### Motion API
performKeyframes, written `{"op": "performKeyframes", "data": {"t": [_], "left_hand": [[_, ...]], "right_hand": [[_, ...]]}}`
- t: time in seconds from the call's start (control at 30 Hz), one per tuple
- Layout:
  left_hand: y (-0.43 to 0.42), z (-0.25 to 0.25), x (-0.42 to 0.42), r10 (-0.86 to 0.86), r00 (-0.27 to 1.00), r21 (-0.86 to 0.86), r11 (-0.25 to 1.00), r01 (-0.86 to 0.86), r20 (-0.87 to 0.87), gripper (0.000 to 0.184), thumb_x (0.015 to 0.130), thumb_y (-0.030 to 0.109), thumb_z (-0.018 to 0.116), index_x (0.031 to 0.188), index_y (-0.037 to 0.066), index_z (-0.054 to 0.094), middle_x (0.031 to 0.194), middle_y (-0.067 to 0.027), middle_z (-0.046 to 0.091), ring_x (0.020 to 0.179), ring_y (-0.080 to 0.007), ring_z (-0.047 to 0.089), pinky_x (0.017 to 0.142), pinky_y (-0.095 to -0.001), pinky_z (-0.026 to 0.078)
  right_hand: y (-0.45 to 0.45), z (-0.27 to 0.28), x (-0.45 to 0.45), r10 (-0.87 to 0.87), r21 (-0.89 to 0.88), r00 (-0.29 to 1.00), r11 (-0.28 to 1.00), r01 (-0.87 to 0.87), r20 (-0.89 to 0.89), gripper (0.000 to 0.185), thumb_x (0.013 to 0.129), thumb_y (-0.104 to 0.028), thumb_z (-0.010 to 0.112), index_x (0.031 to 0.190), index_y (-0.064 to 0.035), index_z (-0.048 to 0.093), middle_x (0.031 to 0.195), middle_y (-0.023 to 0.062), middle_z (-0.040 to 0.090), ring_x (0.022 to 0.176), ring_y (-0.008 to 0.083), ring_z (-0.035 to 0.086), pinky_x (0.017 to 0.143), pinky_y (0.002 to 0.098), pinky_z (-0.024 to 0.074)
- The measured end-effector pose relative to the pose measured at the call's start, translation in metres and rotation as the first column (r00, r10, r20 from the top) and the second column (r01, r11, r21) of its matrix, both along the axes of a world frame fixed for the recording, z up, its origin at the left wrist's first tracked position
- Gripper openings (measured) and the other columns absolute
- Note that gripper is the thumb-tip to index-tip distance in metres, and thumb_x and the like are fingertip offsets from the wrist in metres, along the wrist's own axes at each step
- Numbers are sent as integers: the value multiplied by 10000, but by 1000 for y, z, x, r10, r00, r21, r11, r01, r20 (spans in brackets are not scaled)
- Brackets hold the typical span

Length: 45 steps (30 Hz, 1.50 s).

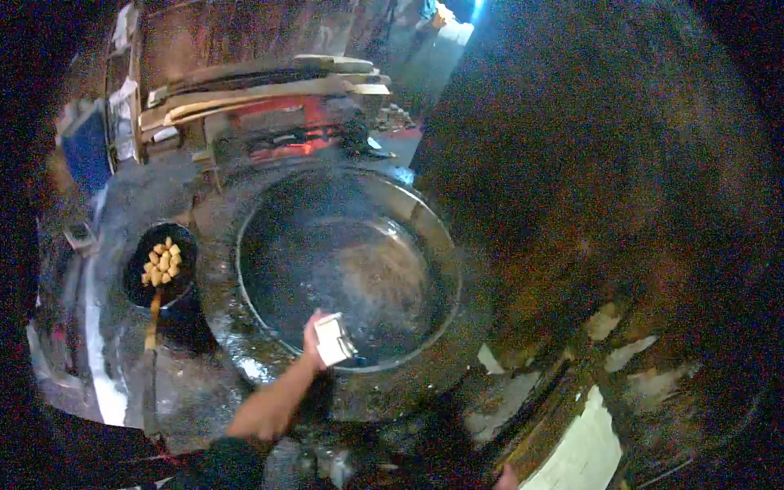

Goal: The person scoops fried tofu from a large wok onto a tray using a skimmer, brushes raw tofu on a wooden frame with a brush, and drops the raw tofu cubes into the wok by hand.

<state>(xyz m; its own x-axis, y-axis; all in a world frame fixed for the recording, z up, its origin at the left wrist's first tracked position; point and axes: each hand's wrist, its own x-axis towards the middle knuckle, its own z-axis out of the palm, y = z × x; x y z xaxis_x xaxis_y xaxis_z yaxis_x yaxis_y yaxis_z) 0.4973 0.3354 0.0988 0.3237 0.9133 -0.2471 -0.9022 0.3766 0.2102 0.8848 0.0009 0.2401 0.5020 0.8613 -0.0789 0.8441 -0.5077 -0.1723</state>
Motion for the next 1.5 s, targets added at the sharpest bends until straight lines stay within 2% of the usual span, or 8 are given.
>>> {"op": "performKeyframes", "data": {"t": [0.13, 0.23, 0.37, 0.5, 0.6, 0.73, 1.07, 1.5], "left_hand": [[81, -107, 4, 57, 843, 21, 998, -54, -536, 484, 853, 552, 557, 939, 77, 587, 871, -101, 639, 736, -244, 634, 676, -428, 530], [91, -178, 40, -197, 182, -116, 918, 379, -963, 679, 854, 628, 452, 1235, 65, 464, 1198, -166, 531, 1080, -330, 516, 929, -535, 361], [8, -1, 99, 14, -452, -352, 608, 712, -892, 708, 909, 647, 245, 1368, 152, 459, 1444, -161, 388, 1314, -337, 395, 1082, -564, 247], [-87, 50, 190, 462, -166, 124, 534, 836, -871, 825, 859, 686, 388, 1463, 136, 267, 1502, -120, 302, 1394, -356, 238, 1049, -701, 26], [-170, 171, 202, 374, -56, 175, 555, 813, -926, 790, 861, 648, 441, 1449, 137, 308, 1488, -105, 331, 1381, -340, 272, 1053, -676, 61], [-244, 124, 225, 377, 73, 260, 472, 843, -923, 764, 875, 641, 414, 1440, 133, 332, 1466, -115, 368, 1378, -299, 296, 1056, -666, 85], [-410, 105, 147, -29, -497, -162, 960, 227, -867, 750, 862, 656, 418, 1360, 96, 430, 1304, -183, 532, 1205, -364, 504, 1018, -621, 271], [-620, 96, 139, -169, -219, -104, 955, -279, -961, 704, 895, 564, 476, 1339, 20, 435, 1210, -246, 570, 1143, -331, 552, 970, -391, 414]], "right_hand": [[20, 44, -67, -108, 77, 994, 991, 109, -17, 602, 947, -474, 464, 1358, -36, 425, 1331, 233, 457, 1210, 402, 438, 973, 477, 395], [20, 40, -70, -154, 111, 988, 982, 151, 18, 632, 943, -506, 449, 1349, -22, 426, 1313, 231, 478, 1188, 424, 457, 966, 503, 392], [14, 32, -58, -93, 157, 995, 984, 87, 27, 621, 951, -516, 422, 1336, -29, 437, 1280, 230, 502, 1148, 427, 482, 935, 504, 414], [10, 32, -40, -90, 157, 985, 981, 113, -146, 626, 954, -524, 404, 1332, -27, 432, 1261, 219, 515, 1112, 410, 504, 922, 493, 419], [-2, 37, -15, -8, 161, 988, 986, 33, -153, 538, 942, -462, 425, 1271, -38, 471, 1203, 213, 534, 1081, 405, 514, 903, 479, 426], [-18, 35, 25, 168, 184, 971, 973, -136, -171, 423, 927, -378, 453, 1190, -54, 522, 1126, 206, 560, 1039, 398, 528, 879, 460, 436], [-46, 1, 83, 758, 413, 614, 643, -645, -220, 299, 887, -332, 554, 1016, -64, 583, 968, 208, 624, 914, 430, 591, 762, 507, 487], [-39, 0, 105, 761, 513, 586, 633, -579, -277, 283, 853, -287, 578, 925, -14, 564, 870, 239, 630, 861, 441, 595, 752, 488, 471]]}}
